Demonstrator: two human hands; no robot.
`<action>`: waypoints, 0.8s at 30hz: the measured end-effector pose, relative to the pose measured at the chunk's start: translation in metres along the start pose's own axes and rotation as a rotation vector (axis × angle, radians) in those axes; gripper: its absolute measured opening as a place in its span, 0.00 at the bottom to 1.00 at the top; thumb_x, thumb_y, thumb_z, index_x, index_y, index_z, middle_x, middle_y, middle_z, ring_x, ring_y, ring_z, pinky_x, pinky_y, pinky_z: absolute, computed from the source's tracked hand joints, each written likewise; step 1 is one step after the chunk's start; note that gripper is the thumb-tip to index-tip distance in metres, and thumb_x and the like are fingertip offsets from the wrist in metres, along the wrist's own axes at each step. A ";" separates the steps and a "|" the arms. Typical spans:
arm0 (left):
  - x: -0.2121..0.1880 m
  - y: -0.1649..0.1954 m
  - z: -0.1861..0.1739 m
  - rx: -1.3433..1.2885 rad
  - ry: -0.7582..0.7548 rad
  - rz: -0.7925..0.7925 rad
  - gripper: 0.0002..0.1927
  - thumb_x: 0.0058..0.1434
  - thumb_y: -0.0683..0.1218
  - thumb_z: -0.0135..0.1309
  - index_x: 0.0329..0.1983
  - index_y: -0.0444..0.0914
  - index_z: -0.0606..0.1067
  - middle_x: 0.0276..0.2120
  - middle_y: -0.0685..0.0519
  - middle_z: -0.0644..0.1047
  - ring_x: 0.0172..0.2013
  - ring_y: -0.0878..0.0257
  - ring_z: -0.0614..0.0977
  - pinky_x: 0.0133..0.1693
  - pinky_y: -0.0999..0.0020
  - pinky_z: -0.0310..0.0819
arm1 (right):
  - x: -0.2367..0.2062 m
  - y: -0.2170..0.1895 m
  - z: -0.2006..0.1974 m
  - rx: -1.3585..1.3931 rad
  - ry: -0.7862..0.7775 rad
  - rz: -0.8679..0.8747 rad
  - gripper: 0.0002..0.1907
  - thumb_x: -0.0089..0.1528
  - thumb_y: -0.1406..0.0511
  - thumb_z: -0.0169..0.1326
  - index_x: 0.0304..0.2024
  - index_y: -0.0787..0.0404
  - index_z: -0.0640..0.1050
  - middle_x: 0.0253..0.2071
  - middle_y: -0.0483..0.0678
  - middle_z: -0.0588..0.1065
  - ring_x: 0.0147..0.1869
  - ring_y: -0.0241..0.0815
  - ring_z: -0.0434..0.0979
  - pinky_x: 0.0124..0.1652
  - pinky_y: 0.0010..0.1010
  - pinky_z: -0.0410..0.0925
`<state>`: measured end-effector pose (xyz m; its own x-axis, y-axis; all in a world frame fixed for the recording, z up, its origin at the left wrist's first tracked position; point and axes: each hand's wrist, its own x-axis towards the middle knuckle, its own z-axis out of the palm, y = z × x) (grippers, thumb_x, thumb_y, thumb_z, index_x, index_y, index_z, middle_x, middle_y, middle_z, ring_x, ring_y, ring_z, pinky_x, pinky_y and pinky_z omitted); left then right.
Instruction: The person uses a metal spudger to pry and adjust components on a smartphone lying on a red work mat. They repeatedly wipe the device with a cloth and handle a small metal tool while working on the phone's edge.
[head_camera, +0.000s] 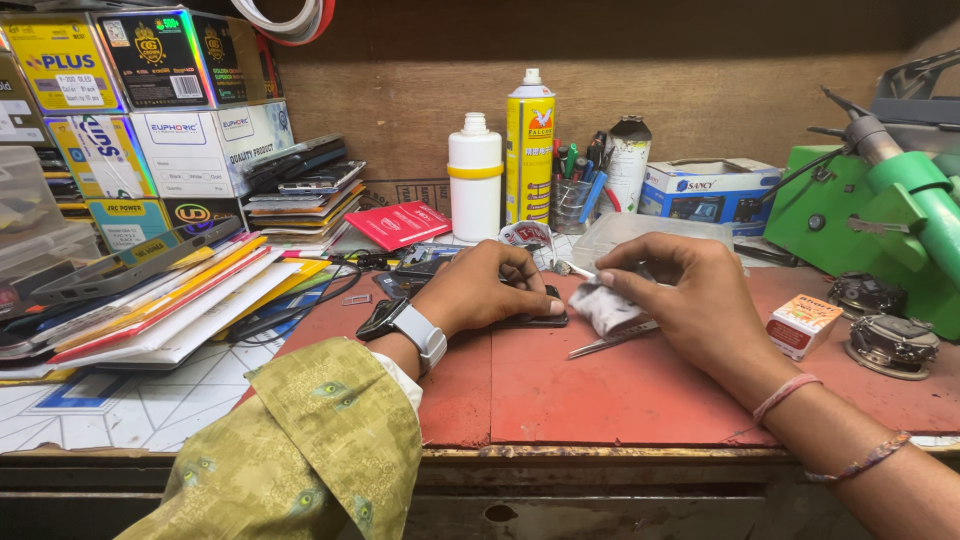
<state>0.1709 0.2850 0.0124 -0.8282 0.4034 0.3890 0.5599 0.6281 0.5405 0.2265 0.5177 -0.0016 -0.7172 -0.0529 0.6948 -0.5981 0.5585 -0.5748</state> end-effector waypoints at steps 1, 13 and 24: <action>0.000 0.000 0.000 0.000 -0.002 -0.001 0.20 0.42 0.61 0.70 0.27 0.43 0.83 0.30 0.56 0.84 0.35 0.65 0.83 0.43 0.68 0.74 | 0.000 0.001 0.000 -0.022 0.014 0.004 0.10 0.58 0.66 0.62 0.41 0.63 0.85 0.37 0.46 0.85 0.40 0.32 0.83 0.41 0.27 0.74; 0.004 -0.003 0.001 -0.009 0.001 0.011 0.19 0.43 0.61 0.70 0.27 0.43 0.83 0.29 0.56 0.84 0.34 0.64 0.84 0.42 0.68 0.74 | 0.002 0.007 -0.002 -0.186 0.100 -0.237 0.16 0.52 0.73 0.58 0.42 0.65 0.85 0.50 0.50 0.82 0.54 0.42 0.81 0.53 0.32 0.70; 0.007 -0.007 -0.001 0.013 0.019 0.024 0.21 0.43 0.62 0.69 0.28 0.43 0.83 0.31 0.55 0.84 0.36 0.63 0.84 0.43 0.67 0.75 | 0.008 -0.004 0.006 0.140 0.008 0.140 0.11 0.63 0.68 0.55 0.46 0.68 0.81 0.35 0.51 0.84 0.36 0.34 0.86 0.33 0.27 0.77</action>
<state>0.1612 0.2831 0.0121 -0.8139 0.4058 0.4158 0.5789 0.6271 0.5211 0.2212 0.5095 0.0035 -0.7944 0.0240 0.6069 -0.5369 0.4395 -0.7201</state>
